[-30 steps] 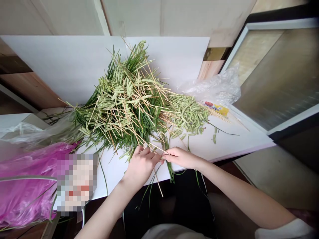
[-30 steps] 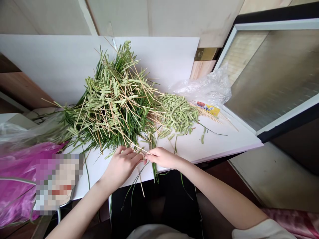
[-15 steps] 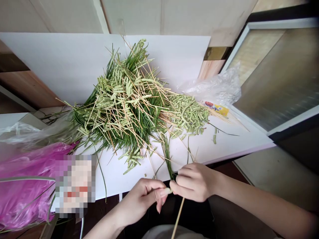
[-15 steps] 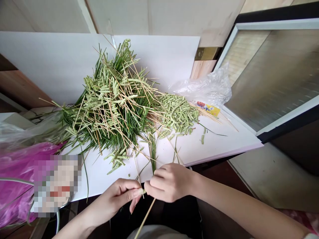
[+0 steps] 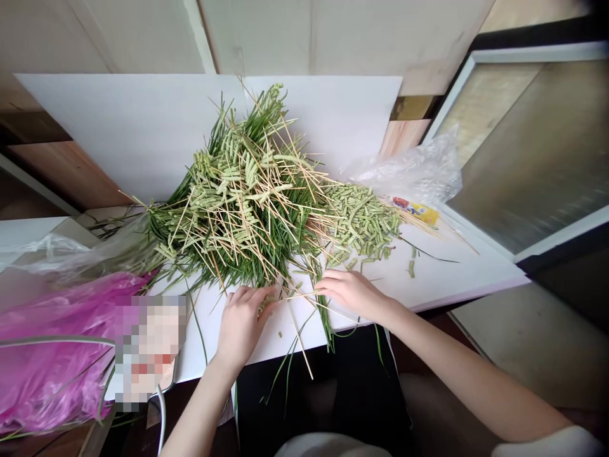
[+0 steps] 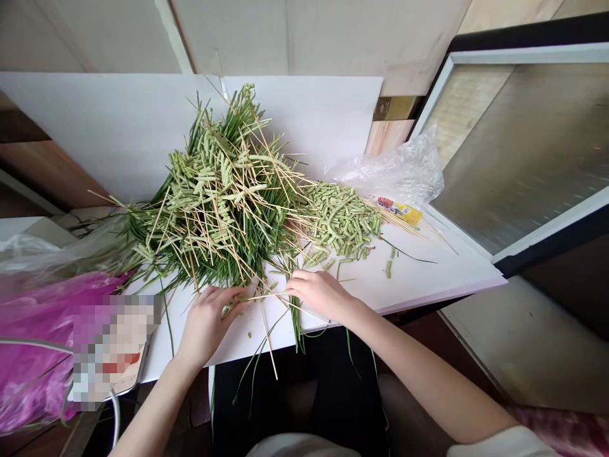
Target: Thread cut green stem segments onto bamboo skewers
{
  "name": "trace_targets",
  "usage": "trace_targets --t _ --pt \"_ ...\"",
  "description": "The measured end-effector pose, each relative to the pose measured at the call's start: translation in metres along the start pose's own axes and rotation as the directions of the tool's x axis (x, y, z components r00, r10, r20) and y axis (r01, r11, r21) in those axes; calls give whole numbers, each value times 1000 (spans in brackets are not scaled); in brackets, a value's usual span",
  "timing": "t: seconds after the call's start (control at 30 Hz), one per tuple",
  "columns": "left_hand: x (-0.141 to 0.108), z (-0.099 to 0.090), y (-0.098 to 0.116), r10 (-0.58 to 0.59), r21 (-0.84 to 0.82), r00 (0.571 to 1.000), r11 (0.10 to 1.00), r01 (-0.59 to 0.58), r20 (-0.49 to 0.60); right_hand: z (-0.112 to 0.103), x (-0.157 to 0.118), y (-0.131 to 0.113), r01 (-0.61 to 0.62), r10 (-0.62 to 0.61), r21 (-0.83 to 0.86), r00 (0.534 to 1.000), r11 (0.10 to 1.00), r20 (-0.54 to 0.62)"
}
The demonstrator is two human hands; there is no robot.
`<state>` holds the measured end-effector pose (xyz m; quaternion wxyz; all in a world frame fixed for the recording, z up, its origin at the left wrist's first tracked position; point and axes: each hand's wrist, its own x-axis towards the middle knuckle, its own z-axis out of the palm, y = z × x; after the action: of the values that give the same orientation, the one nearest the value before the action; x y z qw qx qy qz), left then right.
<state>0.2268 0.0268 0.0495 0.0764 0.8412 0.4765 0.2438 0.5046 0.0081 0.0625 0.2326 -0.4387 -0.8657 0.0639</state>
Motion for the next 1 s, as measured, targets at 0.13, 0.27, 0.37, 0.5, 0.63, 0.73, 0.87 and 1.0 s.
trace_targets --t 0.13,0.27,0.37,0.5,0.63,0.73,0.87,1.0 --pt "3 2 -7 3 6 997 1000 -3 -73 21 28 -21 -27 21 119 998 993 57" --pt "-3 -7 -13 -96 -108 988 991 83 -121 30 43 -34 -34 11 224 994 974 107" --pt "-7 -11 -12 -138 -159 984 980 119 -112 28 44 -35 -90 63 256 992 962 110" --pt "-9 -10 -2 -31 -182 998 983 20 -59 6 31 -30 -229 213 281 973 932 89" --pt "-9 1 11 77 -95 995 993 -71 61 -28 -1 -35 -343 331 307 939 888 94" --pt "-10 14 17 81 -17 991 997 -80 111 -43 -37 -47 -459 435 353 888 816 148" --pt "-9 24 20 58 -57 992 997 -52 111 -37 -84 -64 -601 550 426 797 676 251" --pt "-8 21 24 -76 -318 995 943 94 69 -13 -98 -84 -669 570 491 739 557 360"
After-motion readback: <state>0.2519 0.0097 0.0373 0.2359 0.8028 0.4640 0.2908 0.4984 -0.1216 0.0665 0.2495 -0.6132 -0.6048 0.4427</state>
